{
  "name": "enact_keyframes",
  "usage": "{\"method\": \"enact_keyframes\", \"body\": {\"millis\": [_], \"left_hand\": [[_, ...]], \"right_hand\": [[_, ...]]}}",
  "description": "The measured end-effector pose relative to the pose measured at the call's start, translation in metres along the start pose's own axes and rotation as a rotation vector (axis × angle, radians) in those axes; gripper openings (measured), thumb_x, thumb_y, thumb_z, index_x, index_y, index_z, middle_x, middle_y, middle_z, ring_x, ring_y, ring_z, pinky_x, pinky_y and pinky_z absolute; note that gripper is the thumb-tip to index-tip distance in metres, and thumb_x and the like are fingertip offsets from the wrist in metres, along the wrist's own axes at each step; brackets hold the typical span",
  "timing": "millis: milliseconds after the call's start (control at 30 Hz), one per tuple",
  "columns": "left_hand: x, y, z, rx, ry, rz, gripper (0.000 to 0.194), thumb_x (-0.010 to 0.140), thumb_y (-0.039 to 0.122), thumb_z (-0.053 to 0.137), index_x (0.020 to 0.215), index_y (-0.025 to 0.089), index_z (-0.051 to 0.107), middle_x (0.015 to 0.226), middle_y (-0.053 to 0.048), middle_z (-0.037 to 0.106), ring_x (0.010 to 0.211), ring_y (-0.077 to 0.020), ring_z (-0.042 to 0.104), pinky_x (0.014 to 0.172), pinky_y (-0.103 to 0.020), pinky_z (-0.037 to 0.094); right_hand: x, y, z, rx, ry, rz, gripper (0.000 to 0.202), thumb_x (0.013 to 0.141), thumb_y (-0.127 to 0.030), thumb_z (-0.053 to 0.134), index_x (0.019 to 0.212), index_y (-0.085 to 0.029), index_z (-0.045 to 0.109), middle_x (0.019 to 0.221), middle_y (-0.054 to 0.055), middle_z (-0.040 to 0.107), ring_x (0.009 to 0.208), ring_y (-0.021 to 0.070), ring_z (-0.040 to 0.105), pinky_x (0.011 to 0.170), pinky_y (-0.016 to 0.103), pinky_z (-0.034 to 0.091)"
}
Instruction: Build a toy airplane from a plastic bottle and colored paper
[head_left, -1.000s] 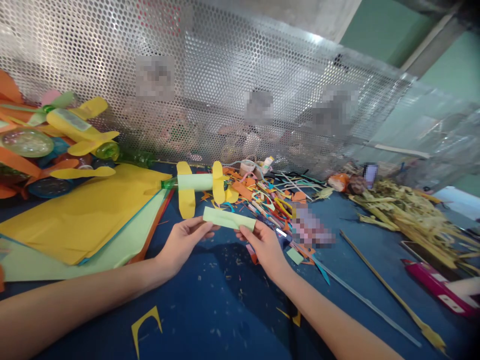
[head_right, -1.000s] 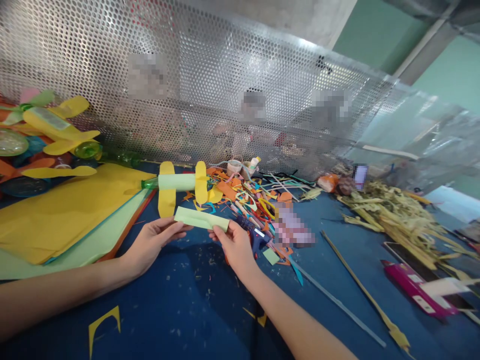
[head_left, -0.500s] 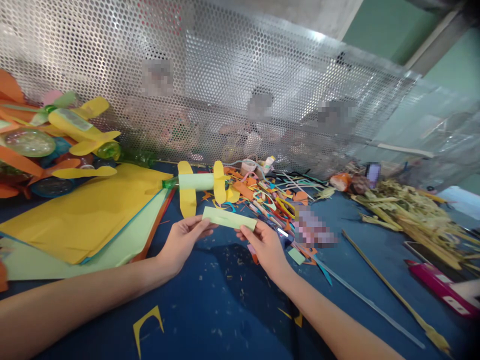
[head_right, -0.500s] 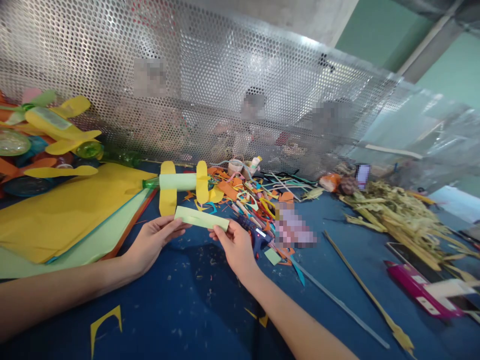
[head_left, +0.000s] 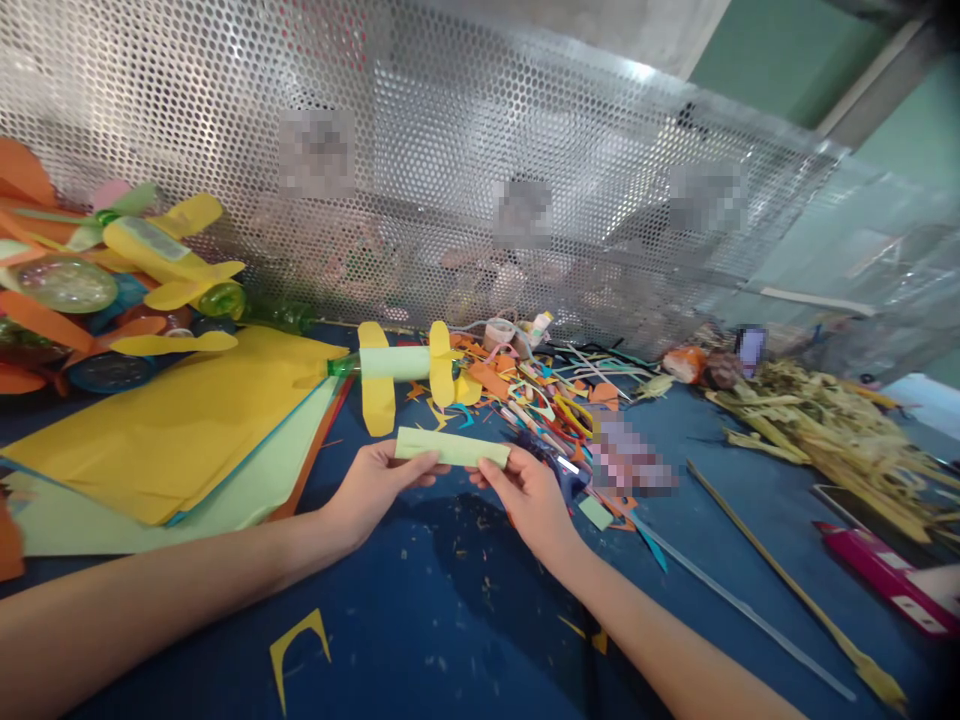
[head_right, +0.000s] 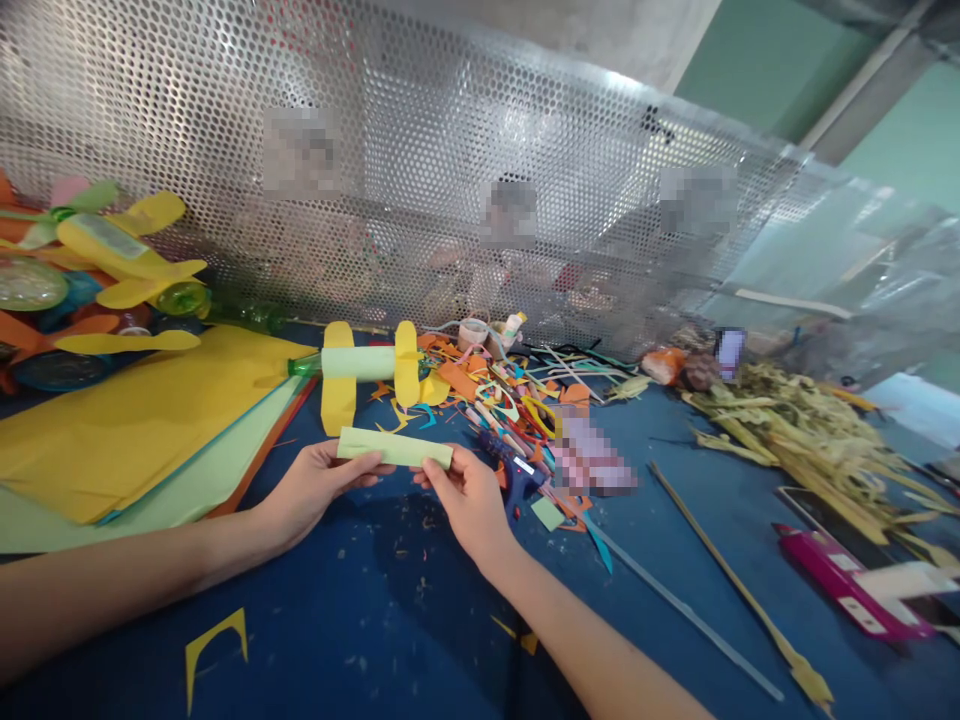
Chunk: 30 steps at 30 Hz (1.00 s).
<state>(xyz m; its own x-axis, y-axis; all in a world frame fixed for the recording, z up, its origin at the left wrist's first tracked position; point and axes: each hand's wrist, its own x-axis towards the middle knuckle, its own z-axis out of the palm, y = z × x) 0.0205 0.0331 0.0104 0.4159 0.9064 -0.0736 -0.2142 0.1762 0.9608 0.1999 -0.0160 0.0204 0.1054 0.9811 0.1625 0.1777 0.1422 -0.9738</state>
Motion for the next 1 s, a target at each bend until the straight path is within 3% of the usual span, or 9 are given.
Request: {"method": "enact_keyframes", "body": {"millis": [200, 367, 500, 733, 1000], "left_hand": [[-0.002, 0.000, 0.002, 0.073, 0.014, 0.022, 0.025, 0.070, 0.032, 0.070, 0.089, 0.016, 0.069, 0.088, -0.004, 0.072, 0.080, -0.0179, 0.066, 0.070, -0.024, 0.051], [-0.005, -0.001, 0.004, 0.215, 0.017, 0.086, 0.019, 0.069, 0.031, 0.070, 0.079, 0.015, 0.070, 0.078, -0.003, 0.072, 0.067, -0.0150, 0.062, 0.063, -0.023, 0.049], [-0.008, -0.002, 0.004, 0.285, 0.040, 0.122, 0.018, 0.069, 0.032, 0.069, 0.074, 0.015, 0.070, 0.069, -0.002, 0.070, 0.063, -0.0141, 0.060, 0.059, -0.022, 0.046], [-0.009, -0.001, 0.005, 0.263, 0.048, 0.123, 0.018, 0.069, 0.032, 0.069, 0.077, 0.016, 0.070, 0.073, -0.002, 0.071, 0.065, -0.0152, 0.061, 0.062, -0.024, 0.049], [-0.006, 0.000, 0.002, 0.218, 0.061, 0.139, 0.019, 0.072, 0.034, 0.068, 0.079, 0.017, 0.071, 0.078, -0.001, 0.072, 0.067, -0.0137, 0.062, 0.065, -0.021, 0.050]], "right_hand": [[-0.003, 0.005, 0.010, 0.247, 0.004, 0.160, 0.031, 0.066, -0.034, 0.072, 0.093, -0.021, 0.064, 0.086, 0.002, 0.070, 0.075, 0.0180, 0.065, 0.074, 0.033, 0.051], [-0.011, 0.002, 0.021, 0.259, -0.018, 0.177, 0.030, 0.065, -0.033, 0.073, 0.091, -0.020, 0.066, 0.094, 0.002, 0.071, 0.092, 0.0226, 0.064, 0.086, 0.037, 0.048], [-0.013, 0.001, 0.022, 0.226, 0.030, 0.158, 0.029, 0.064, -0.031, 0.074, 0.089, -0.021, 0.065, 0.090, 0.001, 0.071, 0.088, 0.0222, 0.065, 0.082, 0.036, 0.050], [-0.012, 0.002, 0.020, 0.182, 0.086, 0.191, 0.023, 0.064, -0.032, 0.073, 0.083, -0.020, 0.068, 0.078, 0.000, 0.071, 0.073, 0.0196, 0.065, 0.070, 0.032, 0.052], [-0.006, 0.001, 0.016, 0.162, 0.054, 0.140, 0.019, 0.069, -0.036, 0.068, 0.078, -0.019, 0.068, 0.072, 0.002, 0.071, 0.064, 0.0183, 0.064, 0.065, 0.031, 0.051]]}}
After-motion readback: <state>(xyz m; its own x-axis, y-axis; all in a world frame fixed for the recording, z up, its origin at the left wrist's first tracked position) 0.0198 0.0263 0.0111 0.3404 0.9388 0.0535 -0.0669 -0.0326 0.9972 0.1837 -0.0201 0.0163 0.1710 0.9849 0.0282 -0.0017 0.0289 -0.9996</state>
